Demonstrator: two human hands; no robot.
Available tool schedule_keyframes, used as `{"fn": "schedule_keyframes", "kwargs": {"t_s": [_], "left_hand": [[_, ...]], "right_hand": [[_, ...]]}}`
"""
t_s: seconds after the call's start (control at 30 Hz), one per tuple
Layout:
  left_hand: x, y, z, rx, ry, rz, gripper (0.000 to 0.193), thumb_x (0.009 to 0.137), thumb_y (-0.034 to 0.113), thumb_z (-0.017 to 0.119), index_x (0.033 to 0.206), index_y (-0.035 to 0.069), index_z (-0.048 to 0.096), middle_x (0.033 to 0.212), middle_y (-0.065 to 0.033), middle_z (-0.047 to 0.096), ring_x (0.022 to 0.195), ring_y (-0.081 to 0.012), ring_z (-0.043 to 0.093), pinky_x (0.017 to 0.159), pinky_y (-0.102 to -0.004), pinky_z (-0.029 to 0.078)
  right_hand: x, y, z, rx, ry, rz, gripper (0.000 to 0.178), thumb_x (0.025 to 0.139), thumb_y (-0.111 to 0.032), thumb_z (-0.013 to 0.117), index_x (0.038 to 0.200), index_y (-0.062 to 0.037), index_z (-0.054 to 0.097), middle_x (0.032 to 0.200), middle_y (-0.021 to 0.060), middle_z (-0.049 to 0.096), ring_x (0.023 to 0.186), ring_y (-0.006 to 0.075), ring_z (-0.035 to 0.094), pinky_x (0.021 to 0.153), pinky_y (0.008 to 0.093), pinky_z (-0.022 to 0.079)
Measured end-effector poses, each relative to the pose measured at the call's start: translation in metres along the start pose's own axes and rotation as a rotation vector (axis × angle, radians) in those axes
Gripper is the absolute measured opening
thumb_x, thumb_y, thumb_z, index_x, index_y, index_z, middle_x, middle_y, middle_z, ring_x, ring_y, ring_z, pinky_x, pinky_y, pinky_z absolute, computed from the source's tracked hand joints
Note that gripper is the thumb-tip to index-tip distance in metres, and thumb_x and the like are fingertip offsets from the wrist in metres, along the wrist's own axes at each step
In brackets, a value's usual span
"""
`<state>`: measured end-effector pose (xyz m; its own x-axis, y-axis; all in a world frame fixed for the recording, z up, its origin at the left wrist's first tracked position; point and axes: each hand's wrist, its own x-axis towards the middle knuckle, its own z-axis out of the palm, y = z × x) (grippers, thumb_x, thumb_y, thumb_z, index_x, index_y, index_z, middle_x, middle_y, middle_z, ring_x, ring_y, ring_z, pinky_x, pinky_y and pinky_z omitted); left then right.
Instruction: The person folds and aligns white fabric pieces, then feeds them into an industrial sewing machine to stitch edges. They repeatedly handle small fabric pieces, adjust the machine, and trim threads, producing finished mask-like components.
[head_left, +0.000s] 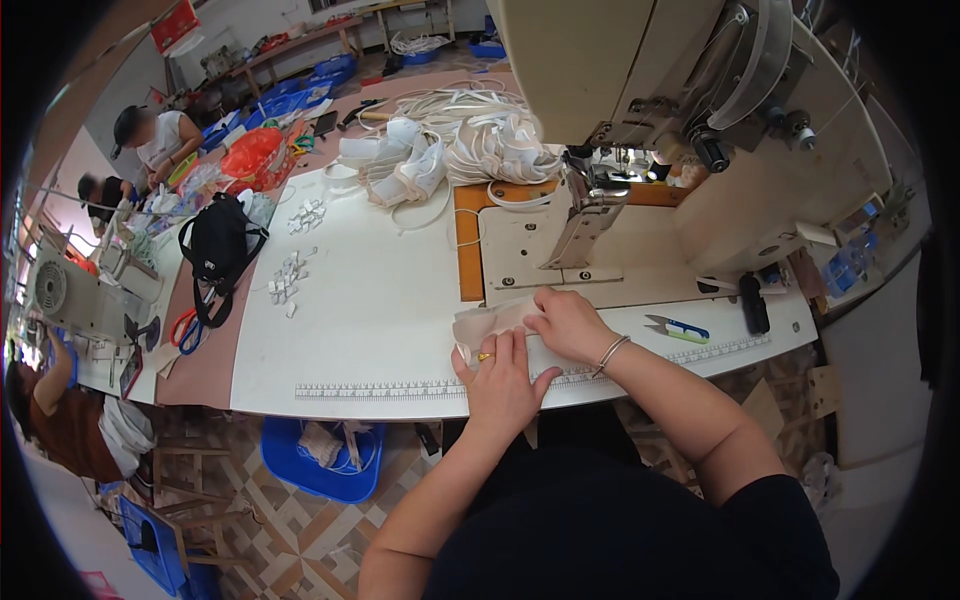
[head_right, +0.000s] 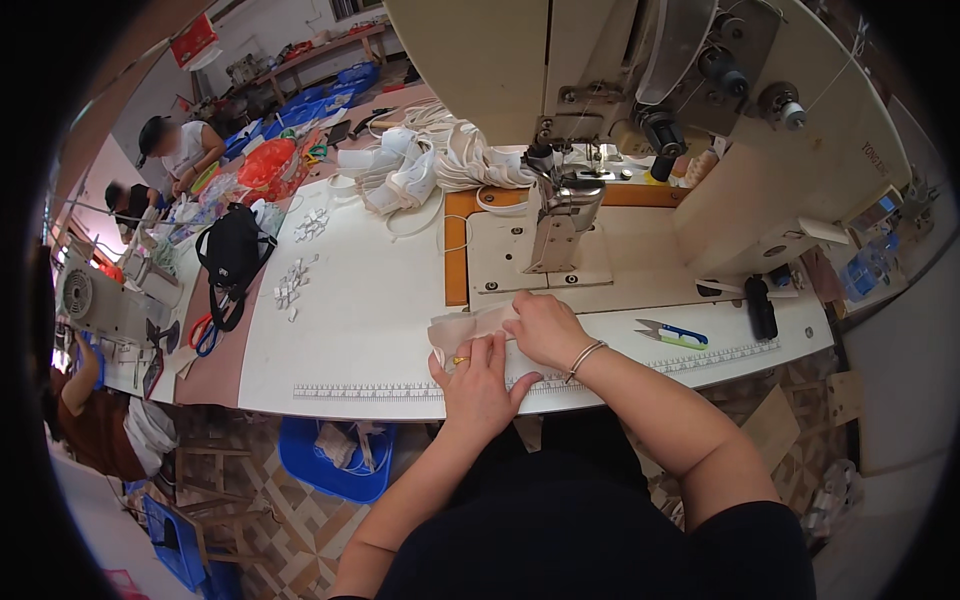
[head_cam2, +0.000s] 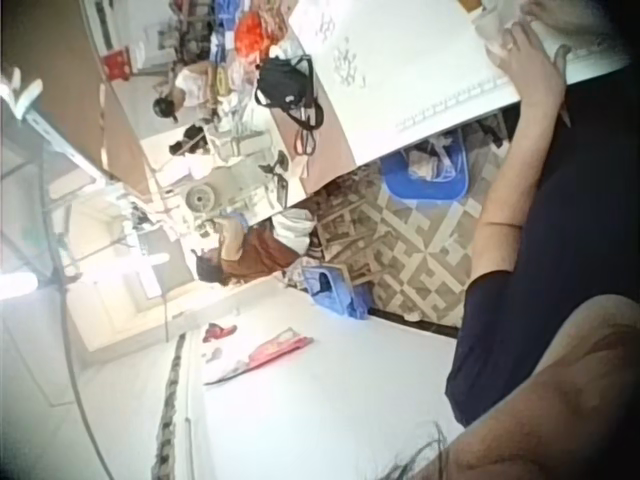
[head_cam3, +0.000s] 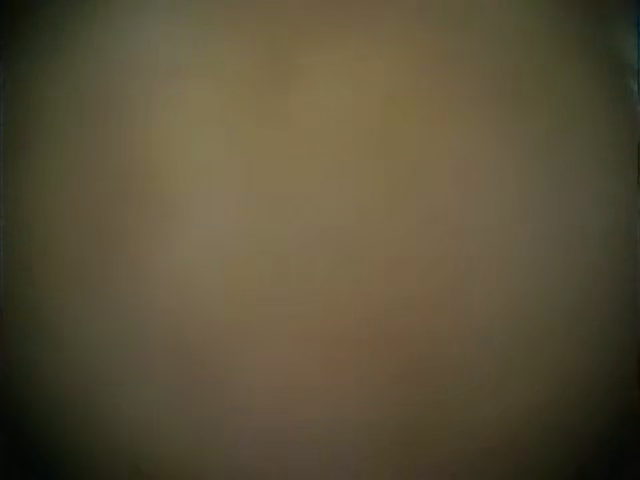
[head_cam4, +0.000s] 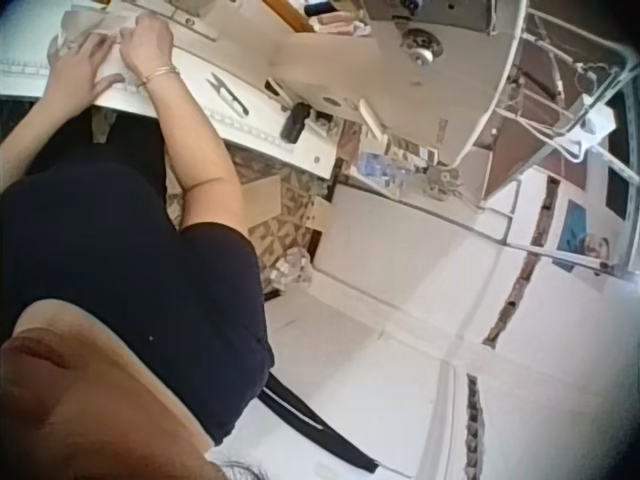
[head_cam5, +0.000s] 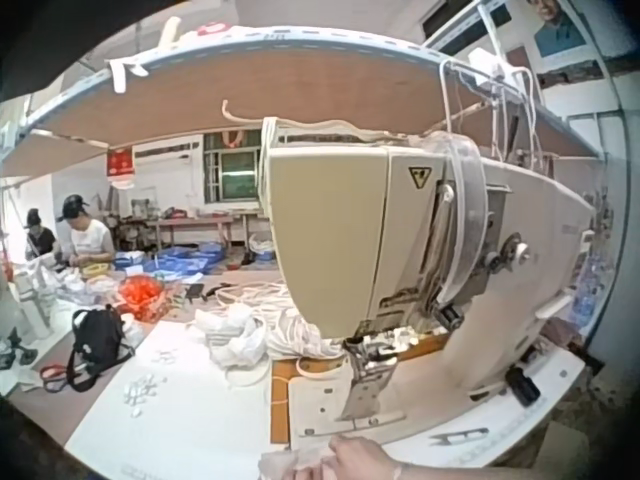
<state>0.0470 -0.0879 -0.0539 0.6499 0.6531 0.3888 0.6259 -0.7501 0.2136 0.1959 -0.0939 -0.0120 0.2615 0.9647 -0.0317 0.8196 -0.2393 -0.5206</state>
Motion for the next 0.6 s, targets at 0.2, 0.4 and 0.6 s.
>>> {"fn": "schedule_keyframes", "kwargs": {"t_s": [0.2,0.4,0.6], "left_hand": [[-0.002,0.004,-0.002,-0.001,-0.004,0.068,0.075,0.071,0.062,0.053,0.118,0.004,0.047,0.106,-0.0050,0.047,0.104,-0.0217,0.044,0.088,-0.0592,0.022],[0.009,0.010,-0.006,-0.003,-0.059,0.101,0.077,0.070,0.063,0.053,0.113,0.000,0.047,0.104,-0.0058,0.045,0.102,-0.0216,0.044,0.086,-0.0576,0.025],[0.010,0.009,0.000,-0.104,-0.093,0.087,0.078,0.069,0.062,0.055,0.111,-0.004,0.048,0.102,-0.0084,0.045,0.099,-0.0221,0.045,0.082,-0.0482,0.034]], "right_hand": [[0.006,0.010,-0.002,-0.030,-0.037,0.060,0.028,0.075,-0.021,0.059,0.088,0.0046,0.056,0.085,0.0223,0.060,0.085,0.0372,0.058,0.077,0.0410,0.046],[0.003,0.017,-0.008,0.040,-0.039,0.082,0.024,0.073,-0.021,0.062,0.078,0.0018,0.059,0.077,0.0193,0.062,0.076,0.0347,0.059,0.070,0.0393,0.047],[-0.018,0.015,-0.016,0.192,0.012,0.028,0.015,0.074,-0.015,0.062,0.076,-0.0002,0.059,0.074,0.0178,0.061,0.072,0.0325,0.059,0.068,0.0373,0.047]]}}
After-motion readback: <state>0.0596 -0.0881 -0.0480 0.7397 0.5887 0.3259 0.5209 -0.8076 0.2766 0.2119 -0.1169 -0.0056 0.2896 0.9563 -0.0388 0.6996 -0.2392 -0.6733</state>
